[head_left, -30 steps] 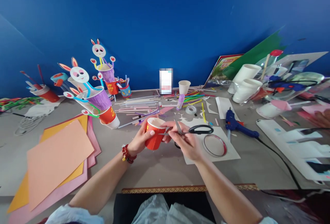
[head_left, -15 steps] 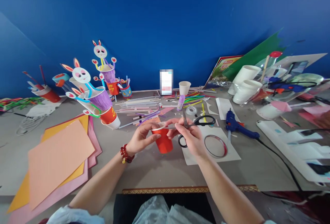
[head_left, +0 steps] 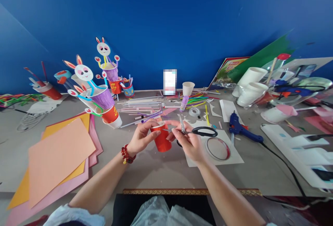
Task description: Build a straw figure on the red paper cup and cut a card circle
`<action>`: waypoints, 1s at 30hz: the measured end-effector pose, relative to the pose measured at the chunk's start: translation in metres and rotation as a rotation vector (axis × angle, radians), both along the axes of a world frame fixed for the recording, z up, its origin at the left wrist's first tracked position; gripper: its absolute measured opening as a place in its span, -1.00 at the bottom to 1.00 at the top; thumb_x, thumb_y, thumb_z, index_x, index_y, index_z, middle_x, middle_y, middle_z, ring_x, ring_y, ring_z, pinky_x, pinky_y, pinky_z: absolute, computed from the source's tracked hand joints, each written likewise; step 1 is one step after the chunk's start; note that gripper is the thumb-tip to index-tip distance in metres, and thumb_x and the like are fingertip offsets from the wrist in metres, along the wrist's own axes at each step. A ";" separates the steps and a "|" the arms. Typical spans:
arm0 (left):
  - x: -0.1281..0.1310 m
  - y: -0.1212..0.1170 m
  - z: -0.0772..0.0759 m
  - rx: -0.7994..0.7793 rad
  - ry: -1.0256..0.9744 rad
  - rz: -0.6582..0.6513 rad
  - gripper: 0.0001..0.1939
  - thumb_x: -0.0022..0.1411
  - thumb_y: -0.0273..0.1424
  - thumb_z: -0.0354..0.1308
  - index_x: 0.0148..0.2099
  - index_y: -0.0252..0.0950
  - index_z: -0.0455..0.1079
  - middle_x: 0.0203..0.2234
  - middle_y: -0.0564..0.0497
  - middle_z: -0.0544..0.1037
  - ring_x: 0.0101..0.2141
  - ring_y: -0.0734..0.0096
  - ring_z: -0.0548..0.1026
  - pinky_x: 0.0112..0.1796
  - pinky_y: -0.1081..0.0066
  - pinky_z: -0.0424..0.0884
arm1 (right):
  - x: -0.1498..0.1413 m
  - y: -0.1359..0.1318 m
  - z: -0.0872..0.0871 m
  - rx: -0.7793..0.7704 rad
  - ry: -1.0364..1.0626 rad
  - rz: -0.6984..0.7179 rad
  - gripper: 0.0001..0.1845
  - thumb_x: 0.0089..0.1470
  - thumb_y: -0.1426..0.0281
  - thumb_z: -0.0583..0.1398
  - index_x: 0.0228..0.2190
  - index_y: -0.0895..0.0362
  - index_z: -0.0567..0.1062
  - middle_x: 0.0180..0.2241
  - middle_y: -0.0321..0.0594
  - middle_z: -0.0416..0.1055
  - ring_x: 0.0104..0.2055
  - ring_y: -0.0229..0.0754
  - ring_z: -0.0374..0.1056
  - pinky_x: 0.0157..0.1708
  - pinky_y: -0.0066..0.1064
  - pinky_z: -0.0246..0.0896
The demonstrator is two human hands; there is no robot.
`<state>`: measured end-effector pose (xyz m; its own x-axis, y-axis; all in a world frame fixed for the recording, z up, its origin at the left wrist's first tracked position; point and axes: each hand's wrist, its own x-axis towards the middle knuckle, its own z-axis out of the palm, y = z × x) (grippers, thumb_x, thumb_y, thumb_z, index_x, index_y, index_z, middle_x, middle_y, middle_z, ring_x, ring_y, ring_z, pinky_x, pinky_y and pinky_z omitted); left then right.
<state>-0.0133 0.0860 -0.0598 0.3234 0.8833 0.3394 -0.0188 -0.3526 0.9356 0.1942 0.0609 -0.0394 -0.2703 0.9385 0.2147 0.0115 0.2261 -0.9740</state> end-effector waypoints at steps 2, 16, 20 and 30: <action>0.000 0.000 0.000 0.007 0.008 0.009 -0.80 0.27 -0.24 0.21 -0.26 -0.28 0.51 -0.36 -0.06 0.54 -0.27 0.28 0.44 -0.17 0.31 0.35 | 0.000 0.000 0.002 0.008 -0.016 -0.002 -0.71 0.29 0.15 0.11 -0.16 0.10 0.45 -0.43 -0.19 0.56 -0.35 -0.13 0.52 -0.28 -0.31 0.47; 0.001 0.000 0.000 0.100 0.110 0.098 -0.80 0.29 -0.29 0.17 -0.13 -0.25 0.55 -0.30 -0.10 0.57 -0.28 0.25 0.47 -0.22 0.28 0.40 | 0.002 0.001 0.000 0.260 -0.305 -0.045 -0.75 0.32 0.29 0.06 -0.02 0.05 0.40 -0.20 -0.11 0.57 -0.18 -0.04 0.55 -0.17 -0.25 0.41; 0.003 0.000 -0.001 0.290 0.178 0.174 -0.87 0.28 -0.35 0.18 -0.16 -0.21 0.53 -0.34 -0.07 0.57 -0.26 0.23 0.47 -0.11 0.16 0.39 | -0.003 -0.002 -0.009 0.325 -0.331 -0.163 -0.82 0.31 0.32 0.07 -0.15 0.06 0.43 -0.25 -0.11 0.55 -0.20 -0.03 0.52 -0.18 -0.26 0.38; 0.007 -0.003 -0.002 0.565 0.337 0.324 -0.84 0.23 -0.49 0.20 -0.15 -0.15 0.48 -0.30 -0.04 0.59 -0.21 0.19 0.50 0.06 0.02 0.28 | -0.019 -0.007 -0.023 0.060 -0.124 -0.394 -0.62 0.25 0.10 0.12 -0.42 0.12 0.47 -0.49 -0.22 0.42 -0.50 -0.22 0.33 -0.57 -0.45 0.17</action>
